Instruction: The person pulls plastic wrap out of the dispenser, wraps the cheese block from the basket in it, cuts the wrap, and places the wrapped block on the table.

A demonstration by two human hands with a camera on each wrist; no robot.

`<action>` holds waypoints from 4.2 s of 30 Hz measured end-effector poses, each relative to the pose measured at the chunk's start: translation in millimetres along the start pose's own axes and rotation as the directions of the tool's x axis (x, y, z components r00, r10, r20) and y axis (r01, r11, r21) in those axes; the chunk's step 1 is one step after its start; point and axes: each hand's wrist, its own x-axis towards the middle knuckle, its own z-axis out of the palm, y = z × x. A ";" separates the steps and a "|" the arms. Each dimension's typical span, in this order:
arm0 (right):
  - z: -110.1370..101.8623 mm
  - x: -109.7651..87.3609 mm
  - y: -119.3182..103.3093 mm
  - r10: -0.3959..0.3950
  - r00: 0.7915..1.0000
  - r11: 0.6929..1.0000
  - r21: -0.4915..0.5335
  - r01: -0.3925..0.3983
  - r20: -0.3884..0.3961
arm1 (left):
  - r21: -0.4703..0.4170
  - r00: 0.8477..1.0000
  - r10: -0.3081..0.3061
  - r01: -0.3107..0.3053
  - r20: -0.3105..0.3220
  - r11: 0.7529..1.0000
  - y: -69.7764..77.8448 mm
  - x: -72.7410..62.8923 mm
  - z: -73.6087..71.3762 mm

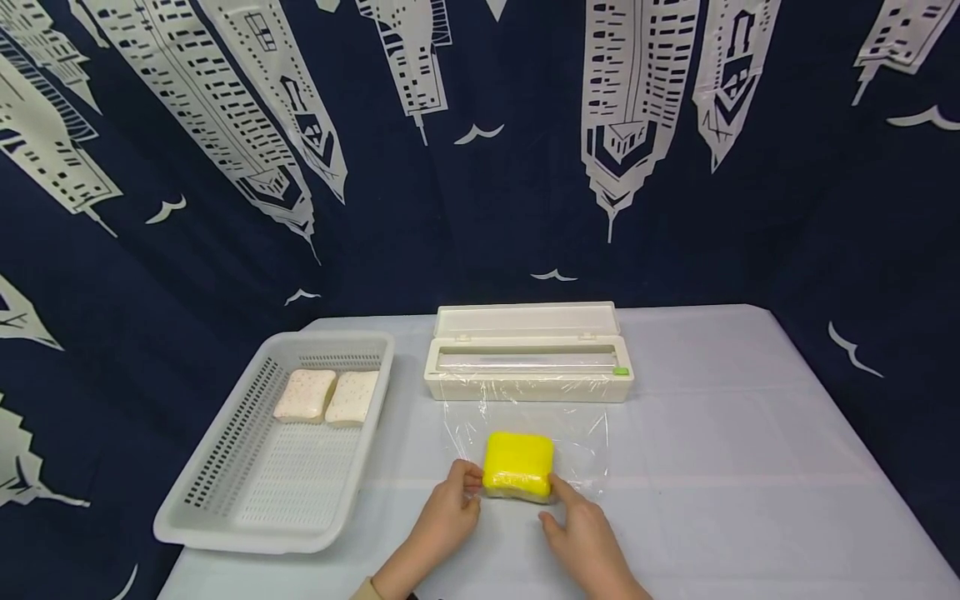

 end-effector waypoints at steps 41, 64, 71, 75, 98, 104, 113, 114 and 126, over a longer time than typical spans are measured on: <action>-13.0 97.9 9.6 -0.416 0.837 0.900 -0.288 0.326 -0.354 | 0.147 0.947 0.087 -0.043 -0.309 0.988 7.4 82.5 -3.7; -15.3 125.6 16.2 -0.463 0.806 0.872 -0.350 0.341 -0.369 | 0.122 0.941 0.086 -0.048 -0.326 0.991 5.6 110.4 -3.4; -17.0 121.1 17.0 -0.404 0.841 0.904 -0.297 0.308 -0.359 | 0.068 0.957 0.051 -0.033 -0.287 0.997 6.7 106.0 -7.5; -17.5 116.7 18.5 -0.368 0.862 0.921 -0.265 0.286 -0.348 | 0.083 0.964 0.047 -0.026 -0.262 0.996 7.7 102.1 -8.6; -37.0 110.0 34.0 -0.371 0.823 0.927 -0.222 0.301 -0.431 | 0.121 0.951 0.133 -0.103 -0.279 0.987 17.6 96.5 -10.8; -67.9 118.1 50.6 -0.233 0.816 0.972 -0.112 0.205 -0.529 | 0.099 0.923 0.242 -0.222 -0.300 0.970 40.2 105.5 -13.0; -97.7 137.1 75.0 -0.049 0.932 0.997 0.040 0.068 -0.359 | 0.193 0.916 0.349 -0.313 -0.197 0.930 82.2 133.4 9.4; -98.2 139.7 77.3 -0.037 0.946 0.998 0.042 0.054 -0.321 | 0.200 0.918 0.355 -0.319 -0.179 0.926 86.3 136.3 12.7; -98.4 159.2 95.7 -0.038 0.996 0.994 0.097 0.046 -0.077 | 0.327 0.933 0.359 -0.345 0.020 0.880 129.0 161.9 49.4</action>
